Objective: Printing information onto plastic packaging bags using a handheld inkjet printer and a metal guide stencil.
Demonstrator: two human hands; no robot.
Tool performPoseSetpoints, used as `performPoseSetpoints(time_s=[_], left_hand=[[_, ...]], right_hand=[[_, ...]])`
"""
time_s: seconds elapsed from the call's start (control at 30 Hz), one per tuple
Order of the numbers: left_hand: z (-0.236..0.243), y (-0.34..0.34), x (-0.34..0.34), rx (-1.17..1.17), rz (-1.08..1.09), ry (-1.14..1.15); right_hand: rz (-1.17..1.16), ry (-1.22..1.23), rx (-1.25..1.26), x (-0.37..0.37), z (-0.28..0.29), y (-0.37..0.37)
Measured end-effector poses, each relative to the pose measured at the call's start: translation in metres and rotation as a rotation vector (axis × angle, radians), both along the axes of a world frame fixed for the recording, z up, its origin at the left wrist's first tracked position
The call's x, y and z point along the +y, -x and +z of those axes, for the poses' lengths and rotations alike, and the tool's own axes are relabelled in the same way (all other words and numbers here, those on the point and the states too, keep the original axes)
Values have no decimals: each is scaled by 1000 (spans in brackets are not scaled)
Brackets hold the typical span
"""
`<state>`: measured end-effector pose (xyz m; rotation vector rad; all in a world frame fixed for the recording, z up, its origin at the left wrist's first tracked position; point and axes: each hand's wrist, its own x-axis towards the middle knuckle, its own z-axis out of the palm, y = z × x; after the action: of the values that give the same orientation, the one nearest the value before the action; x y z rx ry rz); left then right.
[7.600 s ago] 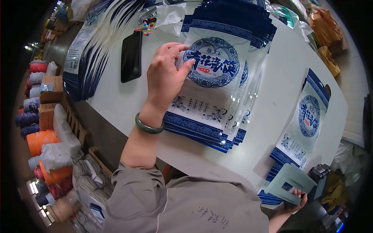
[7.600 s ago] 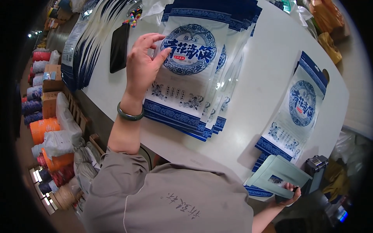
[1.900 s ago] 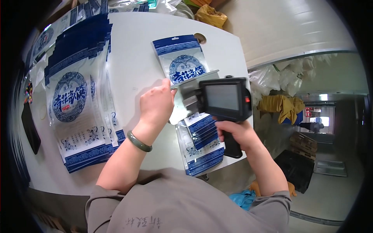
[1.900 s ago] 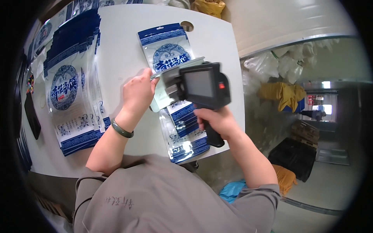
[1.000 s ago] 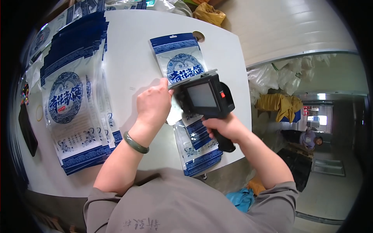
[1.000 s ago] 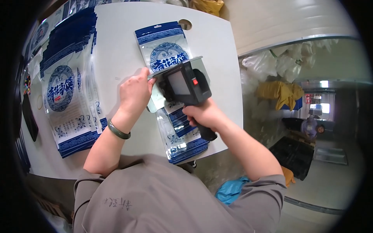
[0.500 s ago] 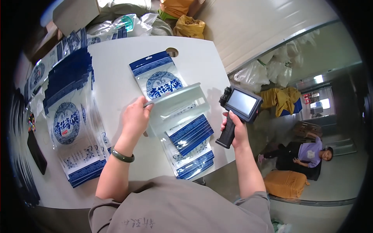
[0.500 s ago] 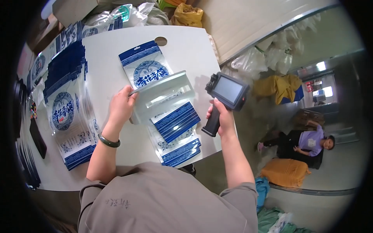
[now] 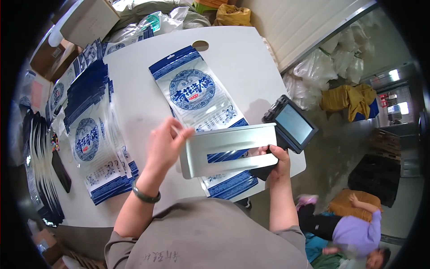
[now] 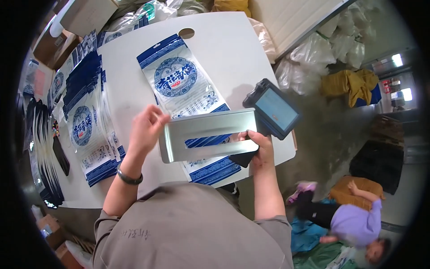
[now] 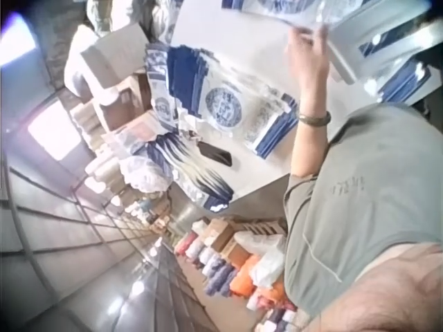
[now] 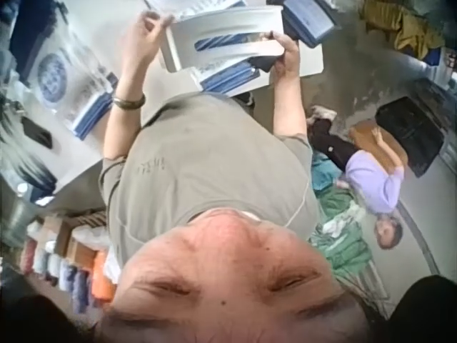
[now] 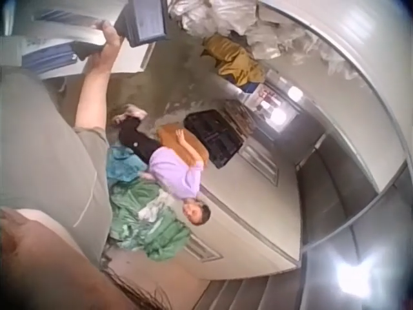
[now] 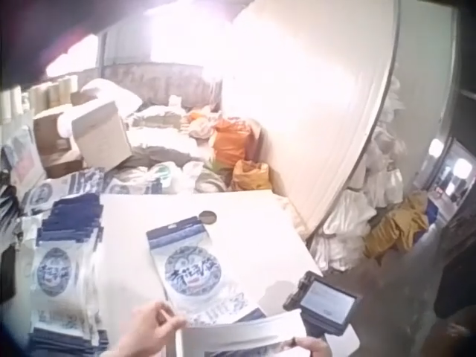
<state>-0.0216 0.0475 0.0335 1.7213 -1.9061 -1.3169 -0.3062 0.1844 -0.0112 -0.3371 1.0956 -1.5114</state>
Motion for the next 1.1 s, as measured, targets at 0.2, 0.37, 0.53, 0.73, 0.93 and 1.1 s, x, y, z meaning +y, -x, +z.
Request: performPoseSetpoints(time_s=[0.2, 0.37, 0.53, 0.73, 0.93, 1.1], left_hand=[[-36, 23, -39, -453, 108, 811], [-38, 4, -47, -261, 140, 607], [-36, -12, -53, 54, 251, 365], [-18, -36, -48, 677, 173, 303], [26, -179, -22, 507, 622, 688], [-10, -306, 3, 109, 771, 415]], right_hand=[[7, 39, -146, 6, -3, 2], [53, -39, -177, 5, 3, 4], [-63, -139, -103, 6, 5, 1], [-134, -110, -162, 7, 10, -2], [11, 2, -184, 8, 8, 2], [5, 33, -211, 15, -7, 17]])
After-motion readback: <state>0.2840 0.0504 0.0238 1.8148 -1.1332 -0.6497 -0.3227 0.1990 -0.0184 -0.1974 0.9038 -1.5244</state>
